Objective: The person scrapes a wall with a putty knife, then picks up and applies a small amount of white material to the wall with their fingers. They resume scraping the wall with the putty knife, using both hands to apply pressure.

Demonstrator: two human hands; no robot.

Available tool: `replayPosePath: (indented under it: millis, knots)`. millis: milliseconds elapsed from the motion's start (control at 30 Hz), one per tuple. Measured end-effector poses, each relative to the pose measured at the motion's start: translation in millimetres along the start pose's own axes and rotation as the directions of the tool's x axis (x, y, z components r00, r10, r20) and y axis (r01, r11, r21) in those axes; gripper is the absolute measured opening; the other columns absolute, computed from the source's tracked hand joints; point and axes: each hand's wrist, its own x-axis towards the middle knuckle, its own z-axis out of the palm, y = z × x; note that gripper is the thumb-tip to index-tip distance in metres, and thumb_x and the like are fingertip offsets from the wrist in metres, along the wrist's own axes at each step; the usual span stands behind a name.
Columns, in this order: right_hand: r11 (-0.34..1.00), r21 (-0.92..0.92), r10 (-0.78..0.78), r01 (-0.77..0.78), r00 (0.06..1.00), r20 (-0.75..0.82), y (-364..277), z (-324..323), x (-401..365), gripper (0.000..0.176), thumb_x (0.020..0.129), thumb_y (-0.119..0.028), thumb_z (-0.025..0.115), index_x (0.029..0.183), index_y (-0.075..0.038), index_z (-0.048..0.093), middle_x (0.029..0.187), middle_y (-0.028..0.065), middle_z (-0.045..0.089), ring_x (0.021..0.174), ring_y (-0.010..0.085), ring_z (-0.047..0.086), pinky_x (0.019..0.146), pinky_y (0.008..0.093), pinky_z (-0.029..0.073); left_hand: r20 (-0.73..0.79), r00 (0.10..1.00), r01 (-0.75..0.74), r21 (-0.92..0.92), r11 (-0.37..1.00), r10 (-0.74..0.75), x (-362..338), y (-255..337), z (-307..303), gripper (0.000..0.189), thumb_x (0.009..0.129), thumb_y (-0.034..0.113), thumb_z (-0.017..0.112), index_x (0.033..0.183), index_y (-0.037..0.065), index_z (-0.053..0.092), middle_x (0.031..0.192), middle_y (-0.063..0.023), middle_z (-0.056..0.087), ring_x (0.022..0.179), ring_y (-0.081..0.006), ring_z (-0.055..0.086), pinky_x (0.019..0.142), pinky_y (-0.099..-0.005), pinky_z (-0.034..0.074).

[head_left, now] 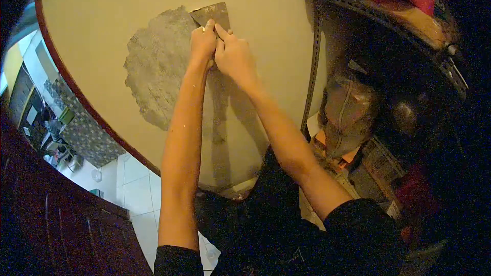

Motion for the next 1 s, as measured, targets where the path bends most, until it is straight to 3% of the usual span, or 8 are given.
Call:
replayPosePath:
  millis: [200,267,333,467,667,767,833,1000]
  knots:
    - [0.994,0.088,-0.061,0.07,0.993,-0.104,7.9,21.4,-11.7,0.042,0.088,-0.018,0.045,0.128,-0.006,0.052,0.106,0.0322,0.059,0.09,0.0467,0.061,0.082,0.0518,0.05,0.056,0.998,-0.025,-0.25,0.968,0.04,-2.3,-27.6,-3.7,0.035,0.094,0.025,0.05,0.072,-0.002,0.057,0.064,-0.0082,0.059,0.059,-0.0163,0.053,0.054,-0.0352,0.041]
    - [0.994,0.086,-0.06,0.07,0.992,-0.115,2.4,19.6,-10.1,0.042,0.088,-0.018,0.045,0.128,-0.006,0.052,0.106,0.0326,0.059,0.09,0.0466,0.061,0.082,0.0519,0.05,0.127,0.992,0.058,-0.362,0.93,-0.012,16.0,-41.1,-4.0,0.031,0.093,0.027,0.052,0.081,-0.001,0.057,0.08,-0.0145,0.064,0.063,-0.0234,0.058,0.056,-0.0393,0.045]
    - [0.995,0.077,-0.059,0.07,0.99,-0.131,-3.2,16.9,-5.9,0.042,0.088,-0.019,0.045,0.128,-0.007,0.053,0.106,0.033,0.058,0.091,0.0466,0.06,0.082,0.052,0.05,0.041,0.999,-0.031,0.0,1.0,0.031,19.9,-35.9,-6.9,0.032,0.093,0.028,0.051,0.083,-0.002,0.057,0.081,-0.0157,0.064,0.065,-0.0249,0.06,0.056,-0.0395,0.046]
    - [0.998,0.066,0.023,-0.021,0.999,-0.032,-2.5,15.8,-6.4,0.043,0.089,-0.02,0.045,0.13,-0.009,0.051,0.107,0.0329,0.058,0.09,0.0473,0.06,0.082,0.0521,0.05,0.027,0.999,-0.013,-0.175,0.985,0.018,22.3,-42.2,-3.4,0.038,0.091,0.03,0.052,0.077,-0.004,0.062,0.071,-0.0157,0.065,0.064,-0.0239,0.06,0.06,-0.0386,0.044]
    - [0.999,0.036,-0.025,0.029,0.995,-0.101,2.5,25.0,-1.5,0.043,0.089,-0.022,0.045,0.132,-0.015,0.051,0.102,0.032,0.06,0.088,0.0458,0.061,0.079,0.0525,0.05,-0.03,0.992,-0.113,0.163,0.98,0.12,14.1,-21.0,-8.2,0.041,0.092,0.033,0.05,0.078,-0.004,0.06,0.077,-0.0215,0.064,0.066,-0.0278,0.061,0.06,-0.0426,0.047]
    - [0.999,0.037,0.005,-0.003,0.998,-0.058,-3.7,18.3,-5.7,0.04,0.089,-0.023,0.046,0.128,-0.018,0.054,0.097,0.0294,0.062,0.087,0.0444,0.062,0.077,0.0526,0.05,0.035,0.995,-0.102,0.163,0.981,0.098,34.8,-50.4,-9.4,0.047,0.094,0.036,0.045,0.083,-0.006,0.063,0.08,-0.0235,0.065,0.071,-0.028,0.061,0.063,-0.0422,0.047]
    - [0.996,0.085,0.036,-0.034,0.999,-0.02,-13.9,9.9,-4.1,0.038,0.089,-0.024,0.048,0.125,-0.015,0.057,0.096,0.0281,0.063,0.088,0.0437,0.062,0.078,0.0503,0.05,0.153,0.979,-0.188,0.398,0.898,0.136,44.0,-53.2,-10.4,0.046,0.092,0.037,0.052,0.089,-0.008,0.063,0.084,-0.0218,0.067,0.081,-0.0271,0.065,0.068,-0.0388,0.049]
    - [0.984,-0.012,0.177,-0.178,0.984,-0.023,-8.5,-36.8,-32.1,0.041,0.088,-0.022,0.049,0.127,-0.01,0.054,0.097,0.0274,0.063,0.085,0.0424,0.062,0.079,0.048,0.05,0.388,0.917,-0.149,0.106,0.983,0.097,-34.2,-35.7,11.6,0.047,0.092,0.038,0.052,0.092,-0.008,0.063,0.088,-0.0218,0.066,0.081,-0.027,0.065,0.068,-0.0388,0.049]
